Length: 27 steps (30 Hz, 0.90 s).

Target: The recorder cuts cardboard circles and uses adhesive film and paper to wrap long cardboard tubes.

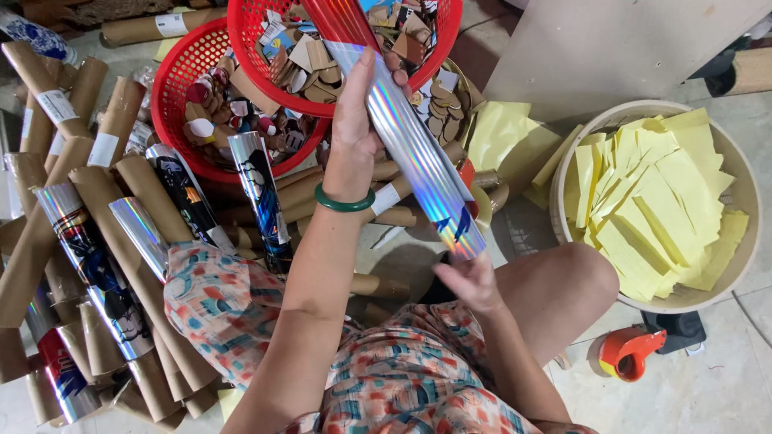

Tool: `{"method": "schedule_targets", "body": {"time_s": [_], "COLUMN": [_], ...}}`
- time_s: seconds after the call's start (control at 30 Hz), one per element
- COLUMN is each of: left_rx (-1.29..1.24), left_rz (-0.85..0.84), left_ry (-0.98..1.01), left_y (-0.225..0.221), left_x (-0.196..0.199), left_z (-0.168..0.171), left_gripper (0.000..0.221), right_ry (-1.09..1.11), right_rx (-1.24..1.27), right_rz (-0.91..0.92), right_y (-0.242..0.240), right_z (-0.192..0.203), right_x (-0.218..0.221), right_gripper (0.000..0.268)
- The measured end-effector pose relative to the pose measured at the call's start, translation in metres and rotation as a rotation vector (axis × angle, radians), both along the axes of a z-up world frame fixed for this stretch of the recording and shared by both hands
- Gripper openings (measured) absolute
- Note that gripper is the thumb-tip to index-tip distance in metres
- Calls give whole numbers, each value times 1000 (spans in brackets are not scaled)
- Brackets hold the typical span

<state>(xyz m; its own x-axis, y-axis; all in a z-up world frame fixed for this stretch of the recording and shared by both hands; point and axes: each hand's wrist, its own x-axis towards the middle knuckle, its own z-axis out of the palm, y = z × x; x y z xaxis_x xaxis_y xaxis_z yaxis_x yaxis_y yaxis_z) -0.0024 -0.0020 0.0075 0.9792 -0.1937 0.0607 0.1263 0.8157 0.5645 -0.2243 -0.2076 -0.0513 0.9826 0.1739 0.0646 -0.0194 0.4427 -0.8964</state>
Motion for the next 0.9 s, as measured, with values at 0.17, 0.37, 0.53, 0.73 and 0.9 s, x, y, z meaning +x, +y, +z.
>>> {"method": "schedule_targets", "body": {"time_s": [0.17,0.37,0.53,0.73,0.9], "left_rx": [129,98,102,363,302], "left_rz": [176,12,-43,165,164], "left_ry": [71,128,-217,-233,-255], "left_y": [-7,0,-9,-20,-8], "left_x": [-7,-15,-27,-41,-47], "left_z": [8,7,20,36,43], "left_gripper": [37,42,50,50,46], "right_ry": [-534,50,417,702,711], "right_rx": [-1043,-94,626,739,761], "right_rz": [-196,-29,-88,-259,-231], "right_y": [-7,7,25,33,36], "right_z": [-38,-49,-81,-60,-64], "right_x": [4,-15,-16,4,-1], "right_gripper": [51,56,40,42,39]}}
